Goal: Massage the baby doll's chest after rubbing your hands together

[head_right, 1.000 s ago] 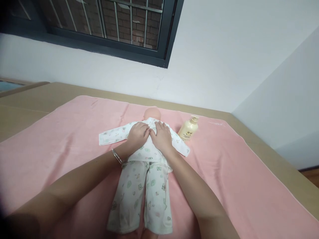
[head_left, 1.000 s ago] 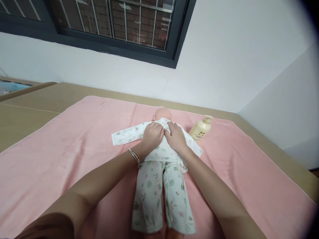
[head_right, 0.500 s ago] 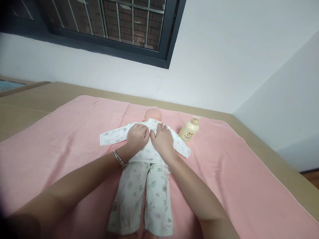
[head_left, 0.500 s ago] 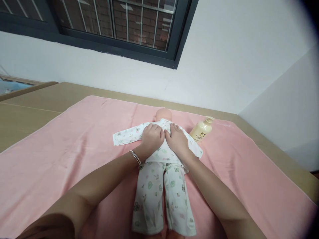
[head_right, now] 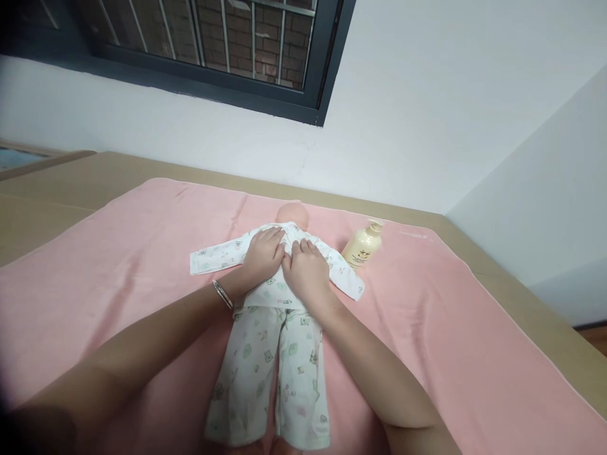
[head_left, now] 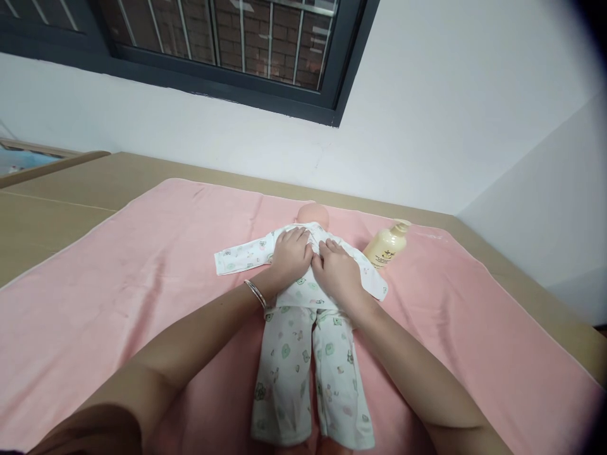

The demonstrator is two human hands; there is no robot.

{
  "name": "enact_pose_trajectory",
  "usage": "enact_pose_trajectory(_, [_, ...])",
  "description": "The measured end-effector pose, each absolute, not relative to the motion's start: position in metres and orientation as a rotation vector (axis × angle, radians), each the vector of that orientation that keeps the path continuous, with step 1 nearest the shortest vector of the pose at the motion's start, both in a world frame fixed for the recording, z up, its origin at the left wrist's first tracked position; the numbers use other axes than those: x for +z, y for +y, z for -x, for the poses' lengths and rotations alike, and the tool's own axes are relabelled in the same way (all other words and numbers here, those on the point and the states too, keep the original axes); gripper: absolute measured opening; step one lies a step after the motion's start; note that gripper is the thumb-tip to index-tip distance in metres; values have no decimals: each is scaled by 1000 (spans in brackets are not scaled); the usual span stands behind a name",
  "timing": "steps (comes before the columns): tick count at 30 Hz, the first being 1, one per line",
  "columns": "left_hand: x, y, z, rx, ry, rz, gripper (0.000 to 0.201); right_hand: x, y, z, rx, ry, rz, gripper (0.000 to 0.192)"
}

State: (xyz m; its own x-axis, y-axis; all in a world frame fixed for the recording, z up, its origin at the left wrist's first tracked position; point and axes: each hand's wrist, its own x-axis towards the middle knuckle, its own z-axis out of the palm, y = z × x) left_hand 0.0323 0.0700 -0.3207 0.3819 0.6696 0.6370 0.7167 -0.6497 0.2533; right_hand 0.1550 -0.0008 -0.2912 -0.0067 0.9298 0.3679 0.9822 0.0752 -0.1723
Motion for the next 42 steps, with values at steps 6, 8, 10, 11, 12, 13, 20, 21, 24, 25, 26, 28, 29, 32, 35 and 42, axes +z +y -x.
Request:
enact_pose_trajectory(6, [-318,63,-30,-1119,-1104,2489,27,-300,25,-177,41,-1941,1809,53])
enact_pose_trajectory(8, [-318,61,-31,-1146,-1122,2457,27,-303,31,-183,55,-1933,1779,55])
enact_pose_trajectory(10, [-320,60,-32,-1214,-1149,2435,24,-303,31,-184,23,-1935,1767,55])
enact_pose_trajectory(11, [-321,61,-32,-1254,-1173,2429,21,-303,29,-182,4,-1942,1766,55])
enact_pose_trajectory(12, [-322,61,-33,-1290,-1204,2423,19,-302,26,-180,-15,-1949,1773,55])
enact_pose_trajectory(13, [-323,62,-33,-1316,-1242,2420,19,-300,23,-176,-39,-1955,1790,54])
enact_pose_trajectory(20, [-322,66,-34,-1280,-1421,2508,32,-290,-4,-152,-345,-2037,1872,38])
enact_pose_trajectory(21, [-321,66,-34,-1281,-1428,2508,32,-288,-5,-151,-346,-2043,1873,35])
enact_pose_trajectory(24, [-320,65,-34,-1278,-1424,2507,32,-285,-5,-153,-283,-2029,1884,30])
enact_pose_trajectory(25, [-320,65,-34,-1273,-1418,2509,32,-285,-4,-155,-253,-2017,1882,30])
enact_pose_trajectory(26, [-321,65,-34,-1266,-1408,2512,31,-286,-1,-158,-220,-2003,1874,30])
enact_pose_trajectory(28, [-322,66,-34,-1257,-1390,2515,30,-289,5,-164,-149,-1978,1838,36])
enact_pose_trajectory(29, [-322,66,-34,-1255,-1380,2513,30,-292,9,-167,-117,-1969,1813,40])
enact_pose_trajectory(32, [-324,68,-34,-1265,-1363,2508,31,-302,20,-173,-43,-1957,1749,53])
enact_pose_trajectory(35, [-326,68,-34,-1281,-1364,2510,33,-307,26,-175,-17,-1952,1732,57])
enact_pose_trajectory(42, [-326,68,-33,-1300,-1353,2507,34,-307,24,-173,-9,-1938,1724,58])
